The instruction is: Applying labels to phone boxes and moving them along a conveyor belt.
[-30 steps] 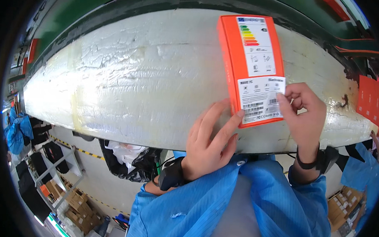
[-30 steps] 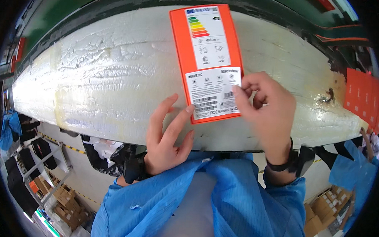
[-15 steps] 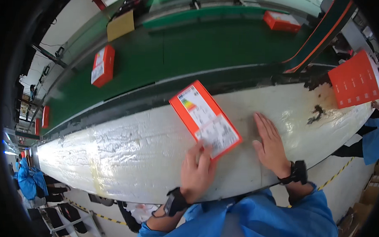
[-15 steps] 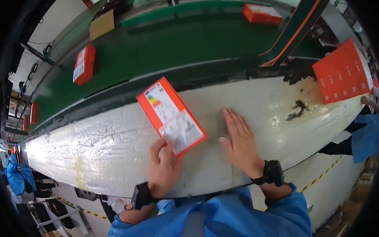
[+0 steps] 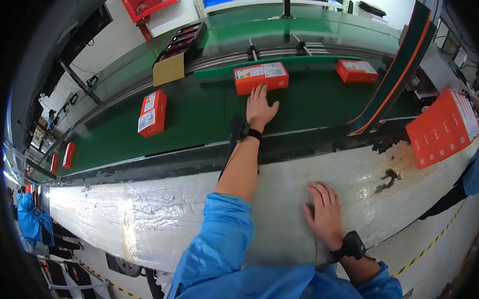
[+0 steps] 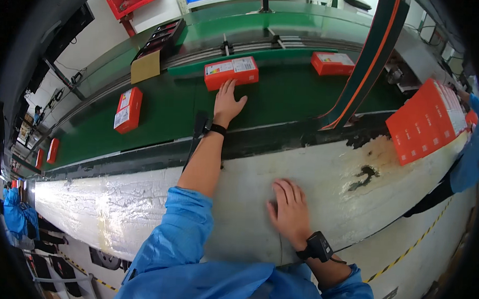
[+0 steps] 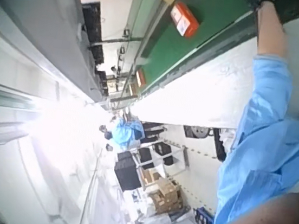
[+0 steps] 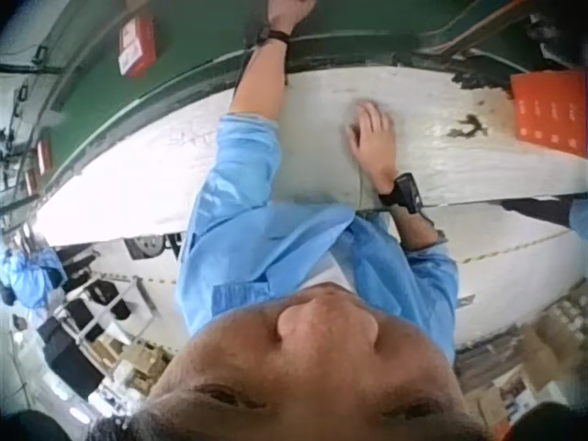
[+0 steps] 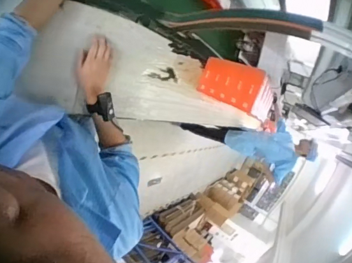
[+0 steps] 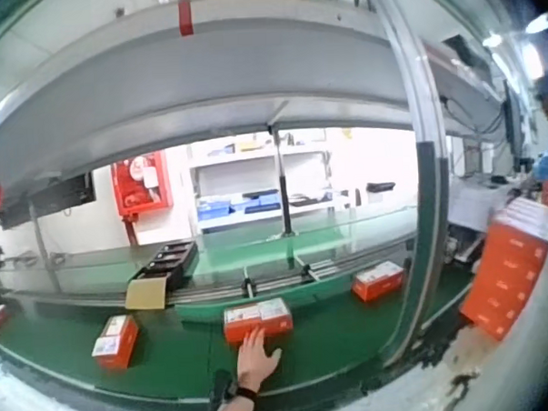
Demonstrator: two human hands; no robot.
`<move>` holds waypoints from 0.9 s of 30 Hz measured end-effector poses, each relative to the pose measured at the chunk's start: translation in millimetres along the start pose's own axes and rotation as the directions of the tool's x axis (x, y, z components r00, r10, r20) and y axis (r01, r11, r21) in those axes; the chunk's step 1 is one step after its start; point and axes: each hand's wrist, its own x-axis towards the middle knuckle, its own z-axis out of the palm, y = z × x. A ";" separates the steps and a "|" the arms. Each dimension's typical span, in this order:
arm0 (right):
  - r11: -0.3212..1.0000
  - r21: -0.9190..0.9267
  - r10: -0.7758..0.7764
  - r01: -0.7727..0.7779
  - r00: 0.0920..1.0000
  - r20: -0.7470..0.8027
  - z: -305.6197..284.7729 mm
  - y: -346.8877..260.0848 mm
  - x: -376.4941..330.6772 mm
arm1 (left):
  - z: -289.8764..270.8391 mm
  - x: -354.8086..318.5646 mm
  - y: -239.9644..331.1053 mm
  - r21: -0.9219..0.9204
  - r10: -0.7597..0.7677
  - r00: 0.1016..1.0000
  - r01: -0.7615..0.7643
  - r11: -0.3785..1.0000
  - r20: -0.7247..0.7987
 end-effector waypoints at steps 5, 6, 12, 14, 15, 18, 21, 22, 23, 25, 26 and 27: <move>0.999 0.051 -0.005 0.005 1.000 0.008 7.1 -3.0 0.8 | -16.5 12.1 -25.3 -0.004 -0.003 0.993 0.004 1.000 0.119; 0.997 0.083 -0.003 0.002 1.000 0.011 9.1 -6.0 3.3 | -35.4 11.2 -31.2 0.011 -0.034 0.994 0.033 0.999 0.100; 0.999 0.027 0.044 -0.044 0.999 0.000 10.7 -12.3 -0.1 | -176.6 -12.9 -85.8 0.303 -0.045 0.718 0.349 0.887 -0.695; 0.999 0.049 -0.010 0.009 1.000 0.014 13.4 -15.6 0.8 | -214.3 -47.9 -138.4 0.308 -0.161 0.632 0.564 0.766 -0.758; 0.999 0.044 -0.014 0.013 1.000 0.011 14.4 -15.8 0.6 | -221.7 -62.5 -170.4 0.336 -0.226 0.608 0.668 0.664 -0.761; 0.992 0.061 -0.110 0.111 0.994 -0.017 20.6 -2.2 -8.2 | -225.3 -74.8 -199.5 0.092 -0.464 0.639 0.641 0.762 -0.613; 0.987 -0.020 -0.164 0.162 0.979 -0.119 16.0 -15.4 0.9 | -216.4 -83.8 -189.7 0.044 -0.391 0.536 0.629 0.776 -0.748; 0.981 -0.040 -0.193 0.189 0.973 -0.127 7.0 -20.4 2.4 | -215.8 -90.9 -171.5 0.043 -0.408 0.575 0.613 0.789 -0.709; 0.973 -0.060 -0.230 0.223 0.964 -0.134 3.5 -24.9 4.3 | -218.9 -100.2 -148.4 0.037 -0.424 0.607 0.599 0.800 -0.673; 0.969 -0.009 -0.244 0.246 0.959 -0.145 7.0 -18.4 3.6 | -221.5 -126.8 -110.7 0.020 -0.425 0.655 0.558 0.830 -0.625; 0.970 0.030 -0.236 0.243 0.959 -0.157 8.9 -16.5 0.6 | -218.3 -145.1 -91.3 0.045 -0.384 0.688 0.517 0.855 -0.616; 0.967 0.041 -0.242 0.251 0.959 -0.150 7.9 -17.5 -1.5 | -213.9 -164.3 -71.0 0.071 -0.341 0.719 0.476 0.877 -0.605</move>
